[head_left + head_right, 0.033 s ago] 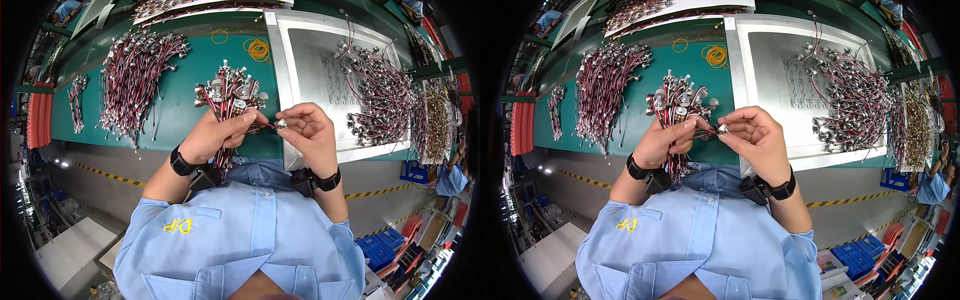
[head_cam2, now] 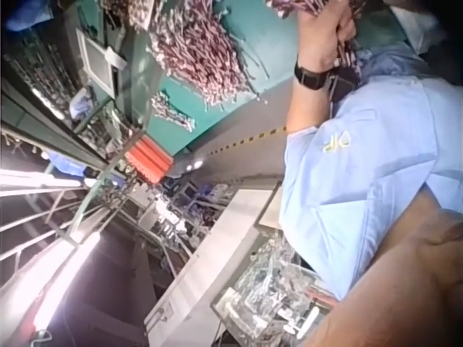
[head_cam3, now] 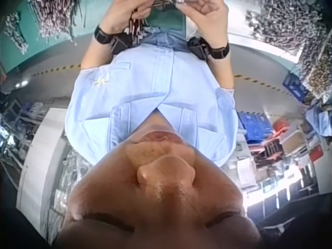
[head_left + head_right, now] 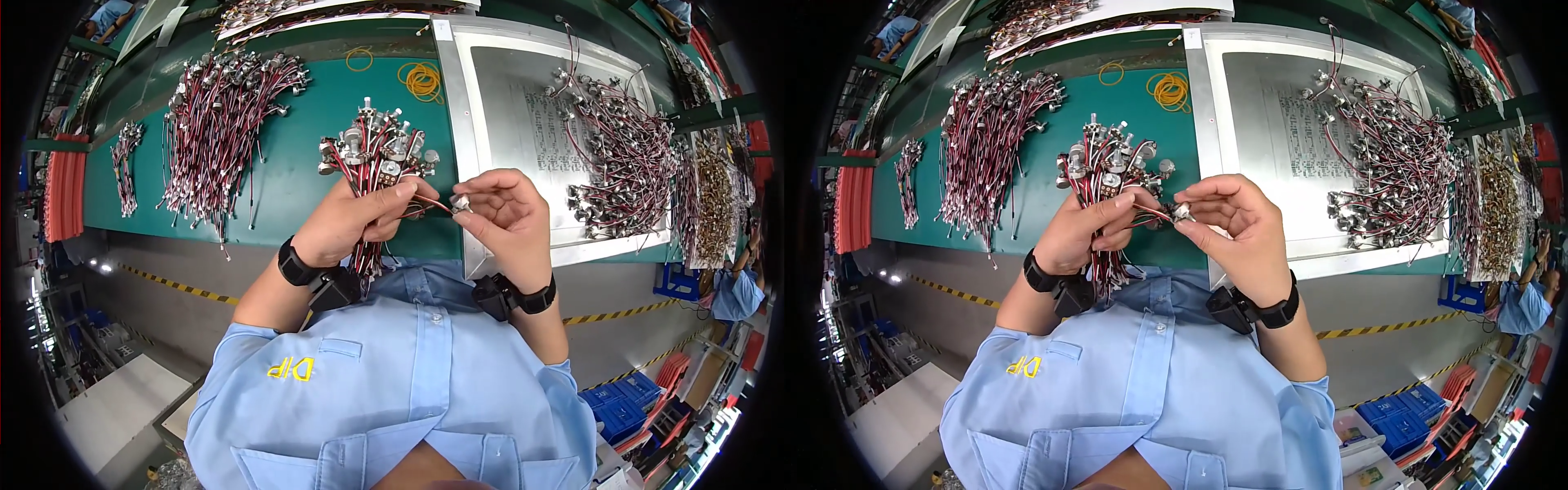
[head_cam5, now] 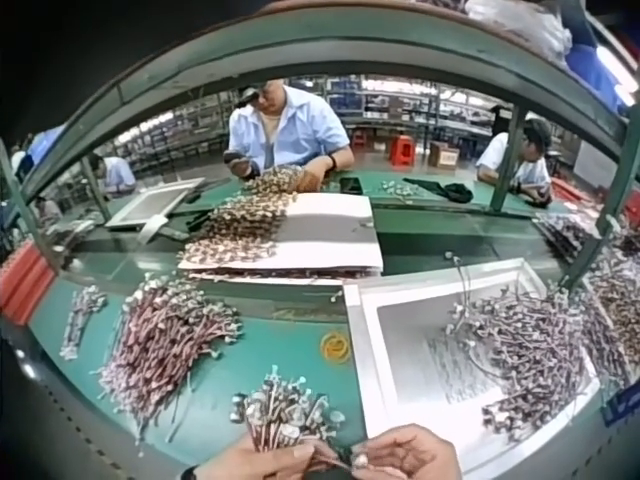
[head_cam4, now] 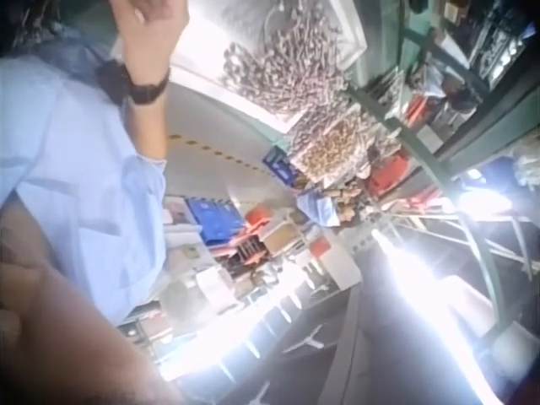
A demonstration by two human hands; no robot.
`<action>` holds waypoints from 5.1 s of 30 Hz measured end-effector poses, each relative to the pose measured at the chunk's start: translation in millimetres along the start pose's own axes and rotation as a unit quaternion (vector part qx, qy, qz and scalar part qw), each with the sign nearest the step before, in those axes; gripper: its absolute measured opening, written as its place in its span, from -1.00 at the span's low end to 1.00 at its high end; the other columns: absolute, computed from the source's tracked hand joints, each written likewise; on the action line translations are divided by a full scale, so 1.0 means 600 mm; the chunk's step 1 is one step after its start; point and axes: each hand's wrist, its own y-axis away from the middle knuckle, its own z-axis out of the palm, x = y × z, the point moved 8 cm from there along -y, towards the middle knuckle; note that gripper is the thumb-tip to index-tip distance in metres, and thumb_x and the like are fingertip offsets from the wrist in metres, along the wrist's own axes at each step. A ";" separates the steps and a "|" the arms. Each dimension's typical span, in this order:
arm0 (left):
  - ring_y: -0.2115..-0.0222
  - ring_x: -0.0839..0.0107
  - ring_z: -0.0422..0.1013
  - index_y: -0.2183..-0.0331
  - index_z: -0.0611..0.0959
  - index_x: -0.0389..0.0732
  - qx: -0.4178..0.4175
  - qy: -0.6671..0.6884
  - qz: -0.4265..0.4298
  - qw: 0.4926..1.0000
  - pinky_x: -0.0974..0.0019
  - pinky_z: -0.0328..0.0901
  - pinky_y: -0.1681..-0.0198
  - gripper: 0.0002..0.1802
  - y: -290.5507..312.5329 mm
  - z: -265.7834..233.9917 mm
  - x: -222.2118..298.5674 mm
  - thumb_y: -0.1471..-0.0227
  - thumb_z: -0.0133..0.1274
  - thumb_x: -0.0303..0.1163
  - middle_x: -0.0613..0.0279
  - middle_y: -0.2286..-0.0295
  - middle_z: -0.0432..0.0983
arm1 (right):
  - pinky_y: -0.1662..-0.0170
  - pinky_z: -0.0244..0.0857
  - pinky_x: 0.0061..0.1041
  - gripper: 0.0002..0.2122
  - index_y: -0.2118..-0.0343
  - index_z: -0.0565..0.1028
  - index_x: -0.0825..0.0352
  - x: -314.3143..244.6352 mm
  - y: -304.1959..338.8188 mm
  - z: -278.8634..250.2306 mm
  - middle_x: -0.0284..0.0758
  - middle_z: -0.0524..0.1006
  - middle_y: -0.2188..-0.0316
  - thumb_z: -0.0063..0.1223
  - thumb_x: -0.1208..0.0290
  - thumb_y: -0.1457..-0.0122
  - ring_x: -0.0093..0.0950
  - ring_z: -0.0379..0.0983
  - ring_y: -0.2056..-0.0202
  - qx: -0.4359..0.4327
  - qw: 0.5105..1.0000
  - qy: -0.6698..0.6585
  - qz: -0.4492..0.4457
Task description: The person gathers a bundle of wire harnesses from a table and then picks up individual harnesses from a tray, adding them one by one to the bundle.
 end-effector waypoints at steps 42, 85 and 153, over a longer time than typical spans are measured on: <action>0.79 0.68 0.07 0.40 0.52 -0.34 -0.037 -0.018 -0.009 0.999 0.53 -0.02 0.71 -0.81 0.004 0.010 -0.007 -0.09 -0.04 -0.38 0.45 0.76 0.19 | 0.28 0.31 -0.70 -0.74 0.31 0.41 0.40 -0.010 -0.015 0.026 -0.32 0.50 0.34 0.19 0.67 0.11 -0.65 0.42 0.35 -0.030 0.991 0.120 -0.059; 0.83 0.72 0.02 0.41 0.51 -0.42 -0.142 0.147 0.016 0.979 0.56 -0.10 0.76 -0.84 0.010 -0.004 -0.007 0.02 -0.11 -0.51 0.46 0.80 0.12 | 0.26 0.30 -0.49 -0.78 0.28 0.49 0.33 -0.063 -0.002 0.066 -0.24 0.48 0.30 0.16 0.53 0.06 -0.32 0.41 0.32 0.003 0.850 0.448 -0.276; 0.83 0.72 -0.06 0.37 0.48 -0.33 0.036 0.009 0.001 0.999 0.54 -0.14 0.73 -0.83 0.006 -0.033 0.001 -0.09 -0.03 -0.40 0.50 0.77 0.14 | 0.15 0.34 -0.54 -0.55 0.14 0.38 0.42 -0.036 -0.019 -0.016 -0.35 0.46 0.38 0.18 0.75 0.18 -0.56 0.44 0.30 -0.022 0.980 0.152 -0.125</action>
